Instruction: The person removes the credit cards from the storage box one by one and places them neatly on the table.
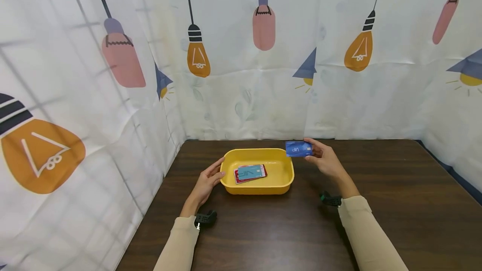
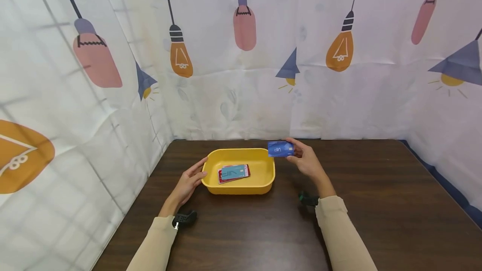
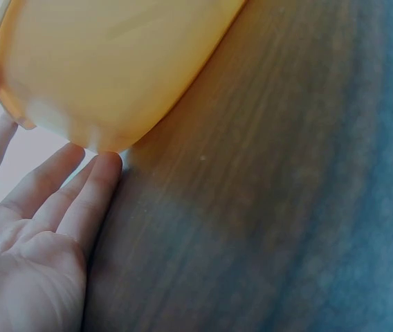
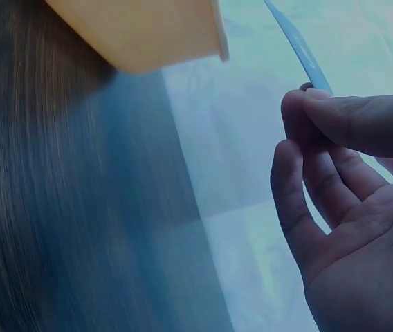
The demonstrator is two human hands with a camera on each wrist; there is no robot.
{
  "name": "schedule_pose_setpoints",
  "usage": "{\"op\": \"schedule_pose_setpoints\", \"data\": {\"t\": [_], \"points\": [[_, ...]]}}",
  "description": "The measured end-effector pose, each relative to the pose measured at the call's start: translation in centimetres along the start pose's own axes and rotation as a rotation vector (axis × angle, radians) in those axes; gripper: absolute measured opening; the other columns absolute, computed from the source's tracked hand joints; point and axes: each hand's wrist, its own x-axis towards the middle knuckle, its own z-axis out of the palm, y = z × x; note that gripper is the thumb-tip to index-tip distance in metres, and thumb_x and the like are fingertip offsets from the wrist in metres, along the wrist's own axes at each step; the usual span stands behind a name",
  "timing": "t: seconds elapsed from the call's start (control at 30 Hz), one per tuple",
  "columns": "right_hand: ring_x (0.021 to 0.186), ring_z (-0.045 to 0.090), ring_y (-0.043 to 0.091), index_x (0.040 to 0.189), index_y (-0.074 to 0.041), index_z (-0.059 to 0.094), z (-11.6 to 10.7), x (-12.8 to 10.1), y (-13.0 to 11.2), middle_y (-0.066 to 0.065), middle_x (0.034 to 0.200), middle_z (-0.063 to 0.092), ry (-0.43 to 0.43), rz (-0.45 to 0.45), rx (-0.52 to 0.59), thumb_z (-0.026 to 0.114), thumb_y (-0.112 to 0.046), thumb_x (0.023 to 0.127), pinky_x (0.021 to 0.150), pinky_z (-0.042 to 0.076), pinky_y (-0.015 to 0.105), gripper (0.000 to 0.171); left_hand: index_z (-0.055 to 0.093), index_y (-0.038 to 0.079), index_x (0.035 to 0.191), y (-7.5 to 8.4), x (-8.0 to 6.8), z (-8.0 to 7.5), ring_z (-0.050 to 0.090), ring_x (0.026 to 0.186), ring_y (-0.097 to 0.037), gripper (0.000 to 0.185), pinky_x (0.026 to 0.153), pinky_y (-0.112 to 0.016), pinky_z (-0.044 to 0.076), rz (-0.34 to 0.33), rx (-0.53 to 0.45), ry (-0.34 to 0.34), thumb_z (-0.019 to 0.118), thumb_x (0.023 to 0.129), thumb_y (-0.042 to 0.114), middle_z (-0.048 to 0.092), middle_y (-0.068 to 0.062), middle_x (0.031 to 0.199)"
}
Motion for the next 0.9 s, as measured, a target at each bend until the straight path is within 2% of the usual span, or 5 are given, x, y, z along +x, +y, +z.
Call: {"op": "schedule_pose_setpoints", "data": {"t": [0.27, 0.4, 0.53, 0.73, 0.9], "points": [[0.104, 0.066, 0.030, 0.155, -0.011, 0.044, -0.8, -0.2, 1.3, 0.024, 0.116, 0.064, 0.019, 0.019, -0.056, 0.064, 0.003, 0.097, 0.082, 0.059, 0.027, 0.064, 0.043, 0.017, 0.157, 0.0, 0.0, 0.1, 0.038, 0.151, -0.032, 0.056, 0.111, -0.035, 0.049, -0.008, 0.007, 0.014, 0.059, 0.104, 0.015, 0.037, -0.010, 0.165], [0.098, 0.066, 0.024, 0.155, -0.007, 0.043, -1.2, -0.2, 2.0, 0.022, 0.107, 0.065, 0.020, 0.029, -0.081, 0.065, 0.005, 0.095, 0.078, 0.059, 0.030, 0.065, 0.041, 0.017, 0.158, 0.1, 0.0, 0.1, 0.036, 0.152, -0.031, 0.056, 0.111, -0.035, 0.049, -0.001, 0.010, 0.005, 0.057, 0.104, 0.013, 0.035, -0.009, 0.166], [0.102, 0.065, 0.031, 0.154, -0.001, 0.042, -1.3, -0.2, 2.1, 0.028, 0.114, 0.067, 0.012, 0.059, -0.107, 0.064, 0.008, 0.094, 0.076, 0.056, 0.027, 0.064, 0.042, 0.018, 0.158, 0.2, -0.1, 0.1, 0.037, 0.152, -0.030, 0.056, 0.111, -0.036, 0.049, -0.002, 0.007, 0.010, 0.059, 0.104, 0.014, 0.036, -0.009, 0.166], [0.106, 0.065, 0.031, 0.155, -0.002, 0.040, -1.4, -0.3, 3.5, 0.031, 0.125, 0.064, -0.007, 0.141, -0.139, 0.062, 0.006, 0.096, 0.079, 0.054, 0.028, 0.064, 0.042, 0.017, 0.158, 0.2, -0.1, 0.1, 0.037, 0.151, -0.032, 0.056, 0.108, -0.032, 0.051, -0.001, 0.000, 0.004, 0.058, 0.104, 0.013, 0.036, -0.011, 0.166], [0.115, 0.062, 0.038, 0.156, 0.001, 0.038, -1.7, -0.4, 4.2, 0.035, 0.134, 0.058, -0.027, 0.162, -0.135, 0.060, 0.007, 0.096, 0.081, 0.055, 0.026, 0.064, 0.042, 0.017, 0.158, 0.3, 0.0, 0.2, 0.038, 0.150, -0.033, 0.056, 0.107, -0.031, 0.052, -0.004, -0.006, 0.003, 0.057, 0.104, 0.011, 0.037, -0.011, 0.165]]}}
